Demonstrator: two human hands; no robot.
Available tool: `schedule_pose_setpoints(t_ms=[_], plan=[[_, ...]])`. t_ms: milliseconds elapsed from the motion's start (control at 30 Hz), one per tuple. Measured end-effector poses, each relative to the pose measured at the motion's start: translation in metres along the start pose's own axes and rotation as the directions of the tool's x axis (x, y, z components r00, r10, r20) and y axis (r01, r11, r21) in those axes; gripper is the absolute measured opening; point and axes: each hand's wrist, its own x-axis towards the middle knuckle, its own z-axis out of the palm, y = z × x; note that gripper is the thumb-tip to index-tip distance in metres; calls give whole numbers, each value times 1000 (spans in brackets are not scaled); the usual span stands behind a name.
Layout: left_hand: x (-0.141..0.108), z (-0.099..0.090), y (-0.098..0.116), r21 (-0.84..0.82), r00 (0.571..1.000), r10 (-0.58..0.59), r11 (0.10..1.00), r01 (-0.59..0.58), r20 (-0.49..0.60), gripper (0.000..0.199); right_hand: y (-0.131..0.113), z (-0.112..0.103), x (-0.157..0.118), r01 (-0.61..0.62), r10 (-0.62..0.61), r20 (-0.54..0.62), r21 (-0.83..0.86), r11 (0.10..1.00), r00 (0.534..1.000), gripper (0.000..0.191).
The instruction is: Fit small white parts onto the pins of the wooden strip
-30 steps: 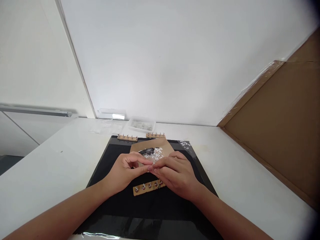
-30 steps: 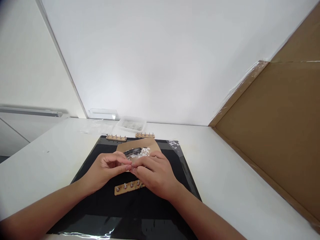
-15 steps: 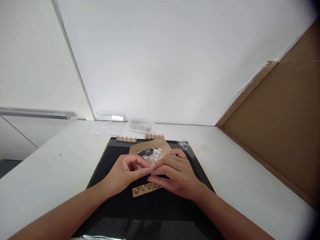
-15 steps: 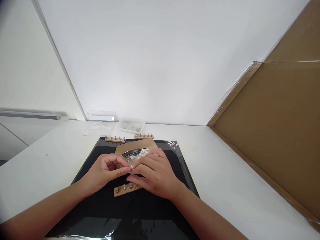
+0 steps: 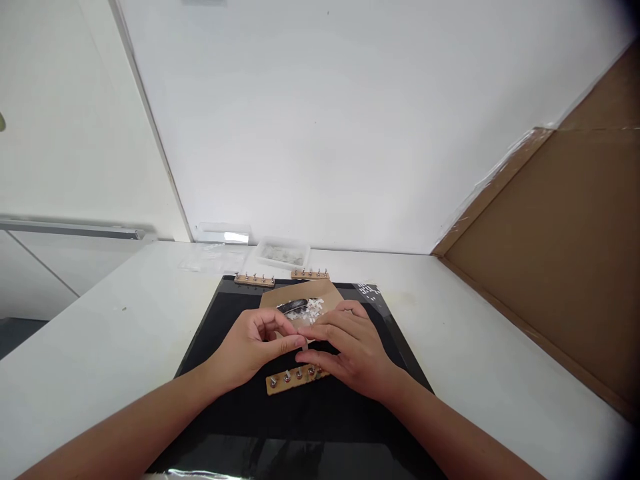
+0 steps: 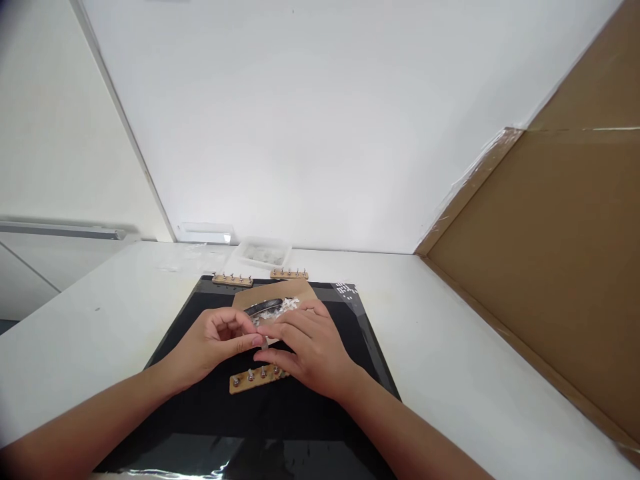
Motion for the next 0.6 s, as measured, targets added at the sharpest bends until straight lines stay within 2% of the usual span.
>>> schedule_pose_setpoints(t_ms=[233, 333, 467, 600], plan=[[-1, 0, -1, -37, 1000, -12, 999, 12, 10, 33, 0, 1, -1, 3, -3, -13, 5, 1000, 1000, 29], [1, -4, 2, 11, 999, 24, 1000, -24, 33, 34, -1, 1, 0, -14, 14, -7, 17, 1000, 1000, 30], [8, -19, 7, 238, 980, 190, 956, -170, -65, 38, -7, -1, 4, -20, 19, 28, 49, 999, 999, 30], [13, -31, 6, 525, 907, 369, 822, -218, -201, 42, -18, 1, 7, -12, 5, 105, 65, 998, 994, 31]])
